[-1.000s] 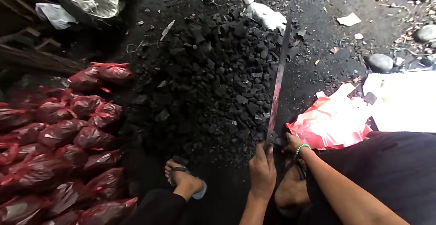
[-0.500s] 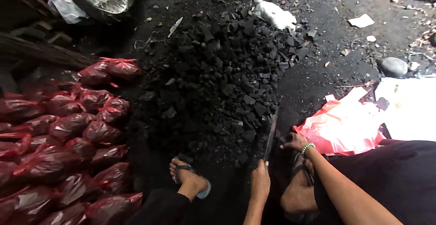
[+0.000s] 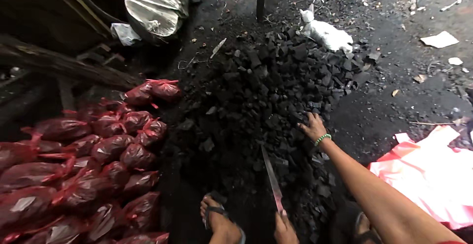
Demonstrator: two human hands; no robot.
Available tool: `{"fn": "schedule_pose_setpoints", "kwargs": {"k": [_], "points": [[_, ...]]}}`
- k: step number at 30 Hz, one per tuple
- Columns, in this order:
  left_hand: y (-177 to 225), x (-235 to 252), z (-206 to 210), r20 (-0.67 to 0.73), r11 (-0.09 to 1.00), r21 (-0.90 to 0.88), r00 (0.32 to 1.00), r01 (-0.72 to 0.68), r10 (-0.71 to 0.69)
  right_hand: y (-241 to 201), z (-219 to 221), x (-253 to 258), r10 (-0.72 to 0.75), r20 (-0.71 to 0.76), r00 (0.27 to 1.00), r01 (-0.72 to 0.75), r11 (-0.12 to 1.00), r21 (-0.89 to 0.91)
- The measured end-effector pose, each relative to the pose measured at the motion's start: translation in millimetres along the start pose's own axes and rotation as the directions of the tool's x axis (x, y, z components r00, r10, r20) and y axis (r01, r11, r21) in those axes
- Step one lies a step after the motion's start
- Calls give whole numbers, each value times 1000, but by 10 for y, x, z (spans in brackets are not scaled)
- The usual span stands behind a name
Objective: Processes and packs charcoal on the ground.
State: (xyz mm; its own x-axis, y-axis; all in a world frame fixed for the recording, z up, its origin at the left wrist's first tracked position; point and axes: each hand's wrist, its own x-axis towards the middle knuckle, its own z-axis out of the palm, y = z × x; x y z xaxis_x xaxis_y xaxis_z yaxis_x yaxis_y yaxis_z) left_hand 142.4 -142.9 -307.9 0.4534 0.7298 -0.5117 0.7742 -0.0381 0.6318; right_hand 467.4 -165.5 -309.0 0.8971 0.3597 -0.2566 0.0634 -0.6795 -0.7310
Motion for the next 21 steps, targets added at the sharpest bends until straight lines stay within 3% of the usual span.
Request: {"fn": "schedule_pose_setpoints", "kwargs": {"k": [2, 3, 5, 6, 7, 9, 13, 18, 21], "points": [[117, -52, -50, -43, 996, 31, 995, -84, 85, -98, 52, 253, 68, 44, 997, -67, 997, -33], [382, -109, -194, 0, 993, 88, 997, -73, 73, -128, 90, 345, 120, 83, 989, -117, 992, -35], [1097, -92, -509, 223, 930, 294, 930, 223, -293, -161, 199, 404, 168, 132, 977, -161, 985, -63], [951, -56, -415, 191, 933, 297, 945, 201, -265, -203, 237, 362, 170, 146, 975, -157, 983, -96], [293, -31, -88, -40, 981, 162, 992, -110, 118, -243, 256, 296, 152, 145, 978, -131, 981, -143], [-100, 88, 104, 15, 998, 5, 998, -64, 64, -263, 279, 171, 85, 136, 987, -54, 974, -218], [-103, 113, 117, 93, 995, -71, 994, 68, -61, -179, 309, -70, -85, 165, 983, 120, 970, -212], [-154, 149, 104, 116, 991, -99, 990, 88, -77, -232, 334, -198, -219, 407, 887, 306, 938, -162], [-160, 152, 89, 118, 991, -100, 990, 88, -76, -366, 395, -142, -291, 328, 899, 346, 931, -121]]}}
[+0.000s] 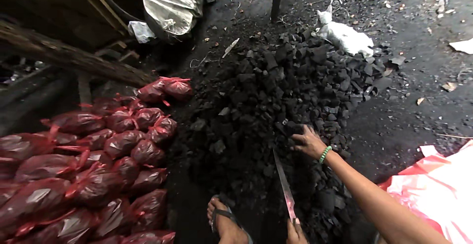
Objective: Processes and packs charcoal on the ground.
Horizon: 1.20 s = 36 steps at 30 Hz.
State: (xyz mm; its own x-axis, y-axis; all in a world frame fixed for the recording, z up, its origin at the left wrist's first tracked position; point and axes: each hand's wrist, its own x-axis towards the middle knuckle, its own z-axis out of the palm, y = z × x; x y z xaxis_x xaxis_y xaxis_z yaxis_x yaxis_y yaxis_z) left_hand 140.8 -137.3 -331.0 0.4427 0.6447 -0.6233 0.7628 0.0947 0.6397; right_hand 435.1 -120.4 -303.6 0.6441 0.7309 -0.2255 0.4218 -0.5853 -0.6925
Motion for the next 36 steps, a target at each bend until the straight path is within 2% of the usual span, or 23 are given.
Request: {"fn": "schedule_pose_setpoints", "kwargs": {"k": [2, 3, 6, 9, 10, 12, 14, 15, 17, 18, 20, 22, 23, 24, 26, 28, 31, 36], "points": [[12, -19, -18, -10, 1000, -6, 1000, -15, 15, -19, 37, 200, 34, -65, 997, -32, 999, 30], [17, -22, -22, -11, 1000, -9, 1000, -15, 15, -30, 56, 304, 72, -52, 996, -71, 997, 25], [0, -9, -19, -9, 1000, 6, 1000, -3, 3, -125, 105, 484, 162, 95, 982, -153, 984, -94], [3, -1, -15, -11, 1000, -2, 1000, 20, -20, -147, 62, 492, 88, 139, 986, -63, 982, -178], [18, -8, -18, -11, 1000, -4, 1000, 29, -29, -116, 13, 454, 51, 98, 994, -39, 992, -121], [56, -25, -23, -6, 999, -6, 999, 43, -43, -98, -193, 281, 60, -44, 997, -54, 988, 144], [69, -26, -21, 5, 999, -12, 999, 51, -51, -46, -396, 56, 198, -202, 959, -92, 894, 440], [64, -13, -11, 11, 998, -24, 998, 58, -58, -2, -479, -42, 279, -247, 928, -123, 855, 505], [35, 9, 10, 13, 997, -43, 998, 69, -68, 80, -589, -215, 357, -236, 904, -217, 858, 465], [30, 13, 15, 16, 996, -50, 997, 76, -75, 110, -606, -291, 335, -204, 920, -228, 880, 417], [18, 29, 28, 16, 996, -57, 998, 65, -65, 151, -589, -408, 216, -150, 965, -127, 882, 455], [19, 27, 23, 14, 996, -58, 998, 62, -61, 210, -488, -500, 177, -208, 962, -25, 816, 578], [24, 17, 15, 10, 997, -54, 998, 61, -61, 280, -418, -539, 221, -233, 947, -56, 828, 558], [45, 16, 2, 6, 997, -51, 998, 62, -62, 356, -339, -564, 284, -237, 929, -146, 870, 471], [82, 6, -23, 3, 997, -45, 998, 63, -63, 464, -139, -621, 391, -110, 914, -365, 909, 200], [91, -2, -25, -4, 998, -39, 998, 59, -59, 510, 112, -673, 445, -2, 896, -444, 895, 37], [78, -6, -34, 0, 998, -34, 998, 58, -58, 403, 277, -732, 434, -20, 901, -434, 901, -13], [49, 20, -14, 2, 998, -29, 998, 58, -57, 373, 216, -676, 342, -51, 938, -336, 936, 108]]}}
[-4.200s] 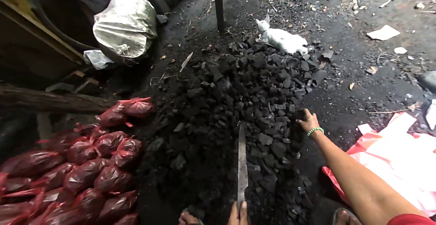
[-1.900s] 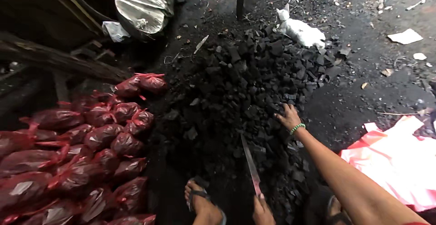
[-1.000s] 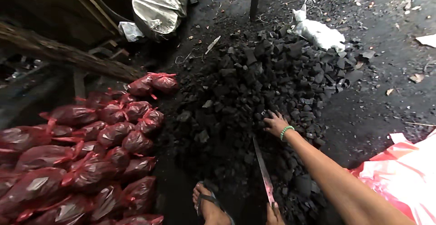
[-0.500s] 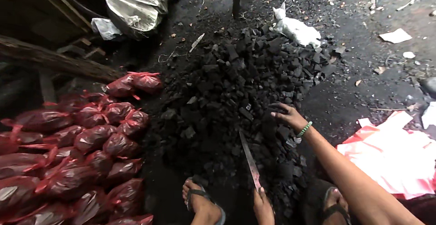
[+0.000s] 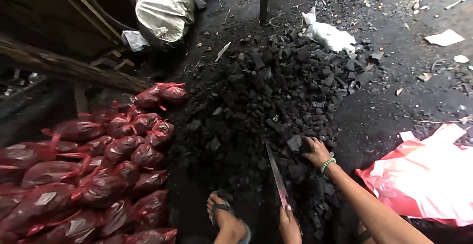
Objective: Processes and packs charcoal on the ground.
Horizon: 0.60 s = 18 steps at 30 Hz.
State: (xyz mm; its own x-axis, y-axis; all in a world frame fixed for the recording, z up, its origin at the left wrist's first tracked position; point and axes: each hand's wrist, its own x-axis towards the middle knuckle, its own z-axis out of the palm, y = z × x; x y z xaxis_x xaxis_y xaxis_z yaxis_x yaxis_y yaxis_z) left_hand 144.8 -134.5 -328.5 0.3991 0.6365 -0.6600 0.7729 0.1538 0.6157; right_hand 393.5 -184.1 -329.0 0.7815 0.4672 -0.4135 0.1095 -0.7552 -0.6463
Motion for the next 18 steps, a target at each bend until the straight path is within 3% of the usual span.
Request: {"fn": "schedule_pose_setpoints", "kwargs": {"k": [7, 10, 12, 15, 18], "points": [[-16, 13, 8, 13, 1000, 4, 1000, 10, -10, -267, -106, 54, -34, 59, 998, 38, 996, -78], [17, -1, -16, -4, 1000, 25, 1000, -4, 4, -347, -57, 128, -9, 16, 1000, 10, 996, -88], [30, -17, -19, -40, 999, 27, 999, -32, 33, -379, -76, 93, -73, -40, 997, 70, 995, -69], [72, -58, 18, -121, 998, 1, 990, -68, 68, -261, -177, -52, -156, -181, 971, 185, 970, 156], [144, -130, 59, -143, 991, -23, 981, -133, 128, 2, -410, -328, 42, -147, 988, 28, 895, 446]]}}
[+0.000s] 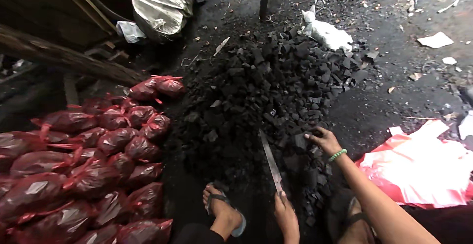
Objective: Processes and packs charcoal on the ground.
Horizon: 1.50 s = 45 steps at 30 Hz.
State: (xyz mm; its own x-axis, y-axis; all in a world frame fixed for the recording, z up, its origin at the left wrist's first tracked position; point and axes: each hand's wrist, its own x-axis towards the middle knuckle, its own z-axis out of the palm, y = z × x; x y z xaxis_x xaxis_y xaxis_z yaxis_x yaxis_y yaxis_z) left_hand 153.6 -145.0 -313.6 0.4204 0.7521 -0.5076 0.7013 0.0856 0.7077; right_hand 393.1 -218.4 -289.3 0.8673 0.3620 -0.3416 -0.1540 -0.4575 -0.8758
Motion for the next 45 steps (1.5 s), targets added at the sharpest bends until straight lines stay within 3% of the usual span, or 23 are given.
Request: {"fn": "schedule_pose_setpoints", "kwargs": {"k": [2, 4, 8, 15, 19, 22, 24, 25, 27, 29, 31, 33, 34, 35, 36, 37, 38, 41, 45], "points": [[67, -67, 23, 21, 998, -3, 998, -65, 65, 171, -234, -212, 220, 14, 975, -220, 973, 69], [105, -165, 44, 97, 992, 43, 988, -121, 117, 458, -394, -463, 390, 36, 920, -390, 921, -9], [151, -383, 97, 304, 947, 189, 933, -258, 193, 979, -427, -828, 544, 52, 838, -528, 830, -180], [63, -655, 252, 508, 867, 303, 837, -396, 205, 873, -488, -1149, 582, 58, 811, -564, 805, -187], [22, -691, 280, 577, 788, 451, 811, -420, 102, 902, -453, -1223, 590, 44, 806, -588, 807, -57], [60, -681, 246, 578, 736, 502, 809, -454, 105, 872, -433, -1250, 590, 56, 806, -590, 807, -17], [221, -707, 192, 545, 728, 446, 803, -521, 242, 875, -431, -1256, 582, 55, 811, -581, 813, -30], [315, -742, 165, 476, 716, 364, 780, -595, 406, 892, -435, -1254, 572, 54, 819, -570, 820, -46], [600, -814, 113, 217, 603, 158, 624, -782, 751, 942, -447, -1244, 547, 52, 836, -543, 837, -65], [944, -902, 16, 4, 489, -26, 489, -872, 872, 975, -448, -1246, 539, 58, 841, -537, 843, -44], [1021, -928, 19, -90, 439, -113, 449, -891, 889, 1022, -437, -1242, 539, 57, 840, -539, 842, -22], [650, -862, 155, 13, 526, 0, 526, -851, 851, 1047, -430, -1231, 542, 50, 839, -542, 840, -17], [383, -827, 215, 198, 624, 132, 637, -770, 745, 1063, -426, -1218, 543, 44, 839, -542, 840, -24], [182, -787, 254, 433, 713, 309, 761, -629, 483, 1071, -421, -1210, 543, 40, 839, -542, 840, -31], [72, -723, 295, 577, 723, 464, 794, -511, 191, 1082, -412, -1210, 539, 39, 841, -538, 842, -37], [27, -666, 344, 620, 693, 553, 784, -463, 28, 1083, -408, -1209, 533, 39, 845, -531, 846, -50], [32, -641, 370, 631, 670, 588, 776, -452, -30, 1071, -413, -1214, 529, 42, 848, -526, 848, -63], [85, -628, 345, 594, 663, 593, 804, -458, 25, 1087, -374, -1238, 539, 42, 841, -539, 842, -16], [122, -514, 240, 468, 747, 498, 862, -440, 196, 1119, -293, -1236, 585, 33, 810, -586, 809, 37]]}}
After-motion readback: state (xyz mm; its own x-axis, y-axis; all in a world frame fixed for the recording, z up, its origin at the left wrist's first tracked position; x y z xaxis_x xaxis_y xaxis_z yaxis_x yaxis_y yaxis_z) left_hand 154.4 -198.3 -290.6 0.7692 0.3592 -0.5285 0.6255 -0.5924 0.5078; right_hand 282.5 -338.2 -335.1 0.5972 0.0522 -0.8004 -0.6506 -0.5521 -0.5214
